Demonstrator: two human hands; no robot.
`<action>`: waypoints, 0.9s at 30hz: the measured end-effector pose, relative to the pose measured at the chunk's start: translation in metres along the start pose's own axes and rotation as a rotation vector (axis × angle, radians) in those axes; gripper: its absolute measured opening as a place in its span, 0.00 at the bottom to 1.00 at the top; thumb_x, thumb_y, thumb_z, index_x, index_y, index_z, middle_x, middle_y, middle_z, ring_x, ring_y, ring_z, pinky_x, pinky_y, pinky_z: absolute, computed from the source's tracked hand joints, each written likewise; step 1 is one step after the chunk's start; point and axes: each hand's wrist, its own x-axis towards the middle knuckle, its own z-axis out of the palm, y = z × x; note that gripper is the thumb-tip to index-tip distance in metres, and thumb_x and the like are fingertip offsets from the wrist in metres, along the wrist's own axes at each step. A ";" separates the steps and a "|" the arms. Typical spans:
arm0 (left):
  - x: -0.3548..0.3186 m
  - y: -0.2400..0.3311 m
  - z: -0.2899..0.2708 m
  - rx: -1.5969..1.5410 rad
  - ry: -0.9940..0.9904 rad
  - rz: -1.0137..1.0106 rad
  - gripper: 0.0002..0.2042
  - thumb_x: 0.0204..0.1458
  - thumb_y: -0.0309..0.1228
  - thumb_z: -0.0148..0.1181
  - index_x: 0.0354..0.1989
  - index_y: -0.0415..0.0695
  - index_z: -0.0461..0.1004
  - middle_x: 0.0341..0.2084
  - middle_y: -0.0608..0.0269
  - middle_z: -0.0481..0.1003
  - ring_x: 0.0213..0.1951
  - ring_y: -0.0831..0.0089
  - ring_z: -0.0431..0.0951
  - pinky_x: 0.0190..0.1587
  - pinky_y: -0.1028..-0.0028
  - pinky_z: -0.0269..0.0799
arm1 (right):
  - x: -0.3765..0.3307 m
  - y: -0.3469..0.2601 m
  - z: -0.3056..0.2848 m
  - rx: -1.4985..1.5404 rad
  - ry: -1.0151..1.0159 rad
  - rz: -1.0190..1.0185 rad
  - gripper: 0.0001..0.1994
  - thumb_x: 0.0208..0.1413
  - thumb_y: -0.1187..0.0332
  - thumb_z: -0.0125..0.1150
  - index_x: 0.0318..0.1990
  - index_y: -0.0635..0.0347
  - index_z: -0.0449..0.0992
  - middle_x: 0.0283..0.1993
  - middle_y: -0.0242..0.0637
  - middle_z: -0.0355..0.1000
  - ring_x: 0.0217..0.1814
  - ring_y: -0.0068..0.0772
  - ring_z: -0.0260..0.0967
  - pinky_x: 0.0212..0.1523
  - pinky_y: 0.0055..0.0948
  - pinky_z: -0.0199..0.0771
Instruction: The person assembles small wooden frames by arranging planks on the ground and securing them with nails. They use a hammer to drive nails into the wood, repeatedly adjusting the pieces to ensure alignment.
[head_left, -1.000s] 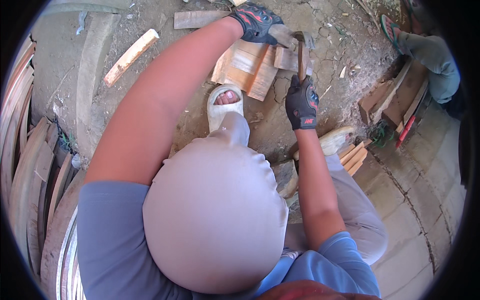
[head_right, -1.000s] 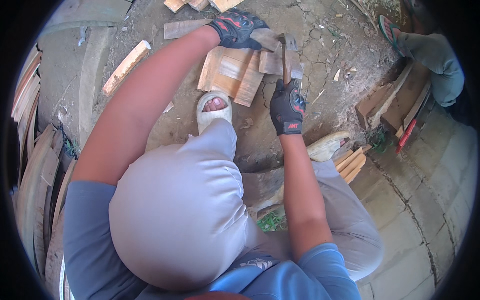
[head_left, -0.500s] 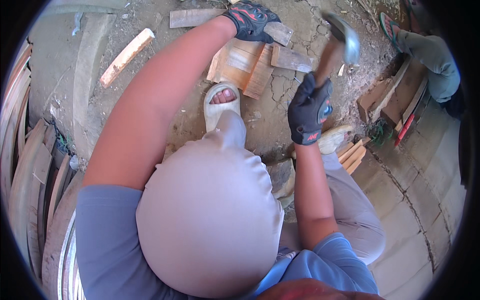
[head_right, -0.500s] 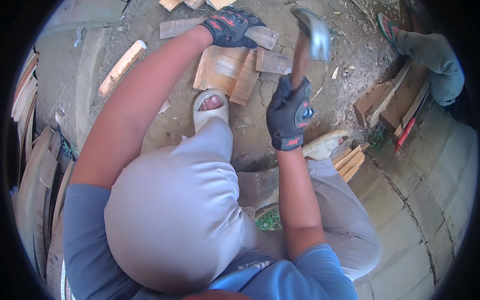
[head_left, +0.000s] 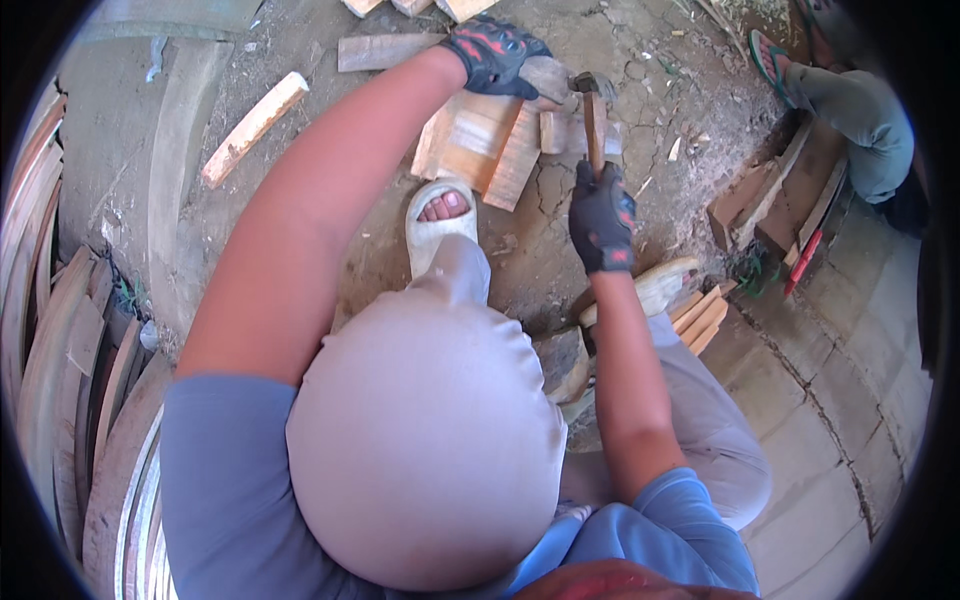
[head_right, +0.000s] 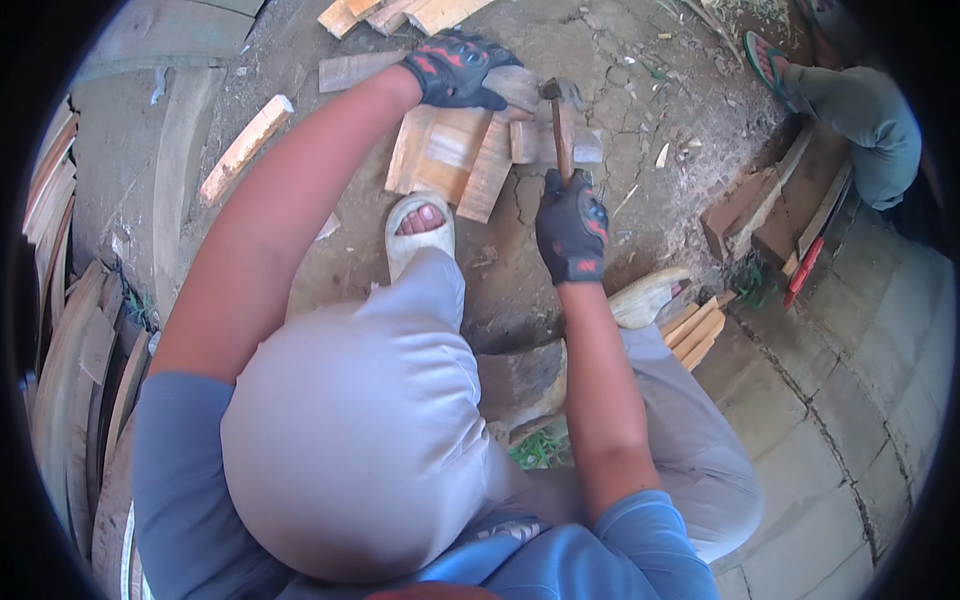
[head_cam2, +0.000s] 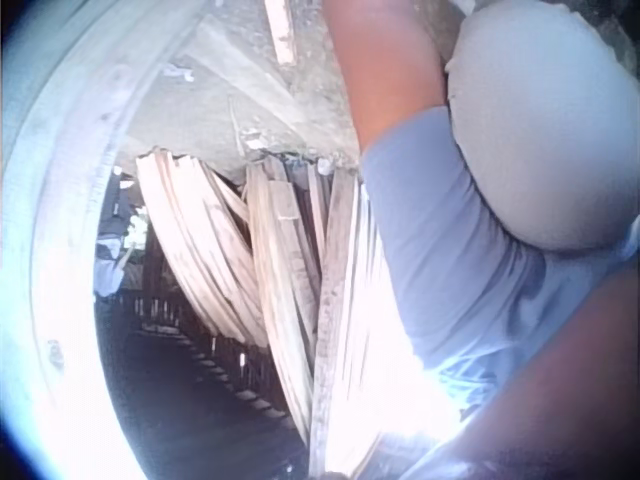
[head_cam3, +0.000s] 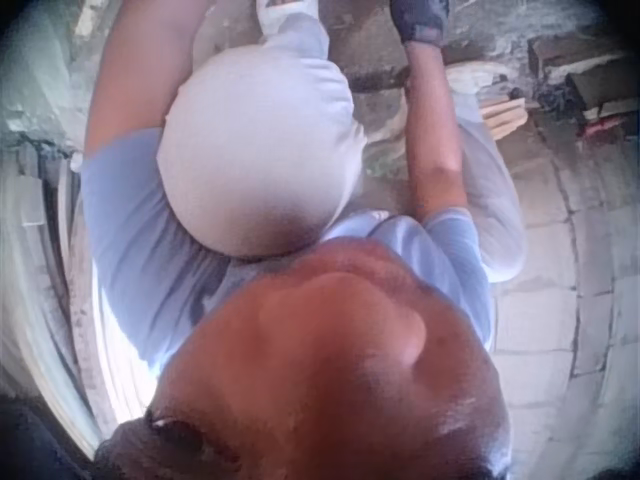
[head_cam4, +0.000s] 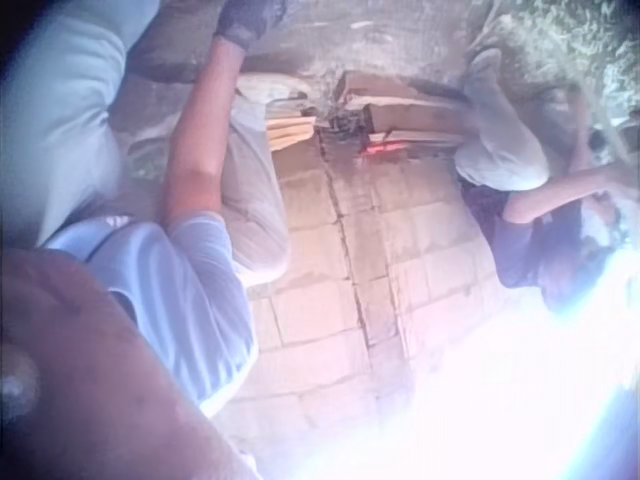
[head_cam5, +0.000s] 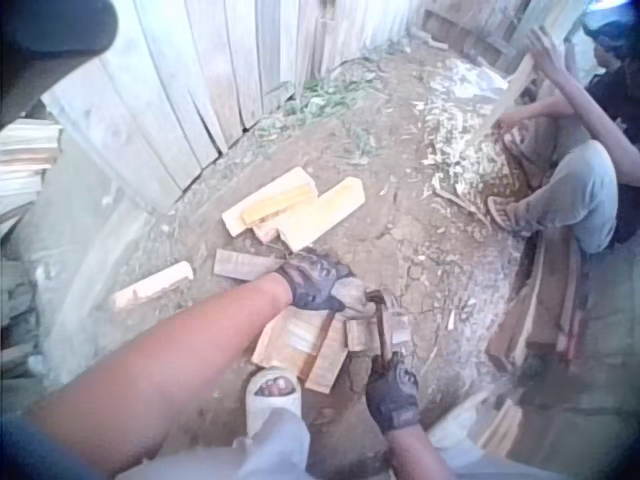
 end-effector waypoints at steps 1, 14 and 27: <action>0.000 -0.007 0.001 0.021 0.015 -0.010 0.34 0.58 0.56 0.68 0.72 0.57 0.73 0.64 0.53 0.79 0.68 0.51 0.76 0.71 0.54 0.71 | 0.000 -0.012 -0.022 0.037 0.035 -0.027 0.22 0.76 0.49 0.49 0.50 0.63 0.75 0.41 0.64 0.80 0.47 0.69 0.80 0.47 0.63 0.78; -0.002 -0.009 0.003 -0.054 0.041 0.013 0.35 0.59 0.59 0.66 0.72 0.57 0.72 0.65 0.54 0.78 0.68 0.51 0.76 0.71 0.53 0.71 | -0.018 -0.040 -0.043 0.304 0.334 -0.123 0.20 0.74 0.53 0.52 0.55 0.63 0.74 0.41 0.63 0.80 0.44 0.70 0.81 0.46 0.60 0.80; 0.003 0.000 -0.004 0.023 -0.003 -0.011 0.35 0.57 0.58 0.68 0.72 0.57 0.73 0.65 0.55 0.78 0.66 0.52 0.78 0.69 0.54 0.73 | 0.008 -0.010 0.004 0.041 0.070 -0.075 0.23 0.76 0.49 0.50 0.51 0.64 0.75 0.45 0.63 0.80 0.45 0.72 0.79 0.46 0.64 0.77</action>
